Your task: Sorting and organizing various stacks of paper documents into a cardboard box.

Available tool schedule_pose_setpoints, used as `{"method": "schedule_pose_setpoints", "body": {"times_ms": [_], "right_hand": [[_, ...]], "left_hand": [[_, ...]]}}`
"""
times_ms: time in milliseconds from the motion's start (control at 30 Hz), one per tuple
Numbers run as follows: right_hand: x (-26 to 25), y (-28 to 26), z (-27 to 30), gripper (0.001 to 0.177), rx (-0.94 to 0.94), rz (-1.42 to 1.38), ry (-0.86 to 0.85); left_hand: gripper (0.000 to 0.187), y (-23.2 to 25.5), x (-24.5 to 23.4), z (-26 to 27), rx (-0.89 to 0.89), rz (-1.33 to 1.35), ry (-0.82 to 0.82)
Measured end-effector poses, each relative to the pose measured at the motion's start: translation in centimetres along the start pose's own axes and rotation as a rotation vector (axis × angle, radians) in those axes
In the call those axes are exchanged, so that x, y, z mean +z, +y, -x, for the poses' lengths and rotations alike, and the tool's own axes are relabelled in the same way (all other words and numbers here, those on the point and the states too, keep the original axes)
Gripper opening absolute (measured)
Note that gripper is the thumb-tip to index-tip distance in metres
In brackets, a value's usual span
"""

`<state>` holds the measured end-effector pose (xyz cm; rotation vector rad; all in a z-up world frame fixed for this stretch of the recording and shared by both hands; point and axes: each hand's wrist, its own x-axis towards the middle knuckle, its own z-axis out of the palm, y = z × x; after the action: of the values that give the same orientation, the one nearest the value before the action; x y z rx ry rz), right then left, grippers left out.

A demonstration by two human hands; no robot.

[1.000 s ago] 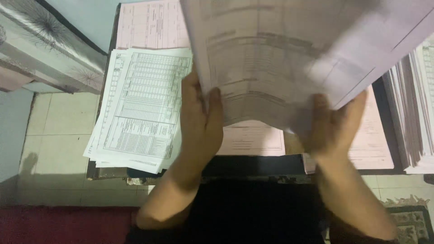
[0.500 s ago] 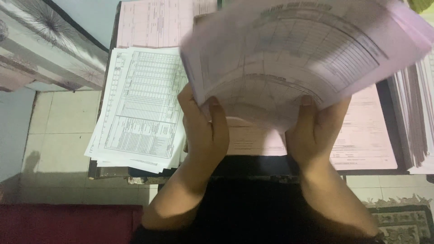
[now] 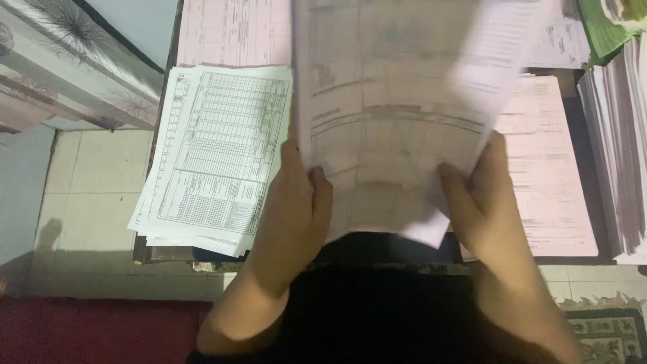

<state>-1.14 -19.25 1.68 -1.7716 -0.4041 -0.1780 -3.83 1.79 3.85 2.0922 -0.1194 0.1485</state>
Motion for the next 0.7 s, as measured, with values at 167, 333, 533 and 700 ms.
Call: {"method": "schedule_pose_setpoints", "body": {"times_ms": [167, 333, 533, 700], "right_hand": [[0.7, 0.3, -1.0, 0.065, 0.064, 0.258, -0.181], [1.6, 0.9, -0.5, 0.071, 0.016, 0.252, -0.158], [2.2, 2.1, -0.4, 0.066, 0.032, 0.377, -0.076], [2.6, 5.0, 2.4, 0.059, -0.435, 0.566, -0.238]], "left_hand": [[0.045, -3.9, 2.0, 0.8, 0.054, -0.432, -0.195], [0.048, -5.1, 3.6, 0.5, 0.21, -1.046, -0.208], [0.064, -4.2, 2.9, 0.9, 0.27, -0.586, 0.108], [0.083, -6.9, 1.4, 4.2, 0.409, -0.278, 0.223]]}}
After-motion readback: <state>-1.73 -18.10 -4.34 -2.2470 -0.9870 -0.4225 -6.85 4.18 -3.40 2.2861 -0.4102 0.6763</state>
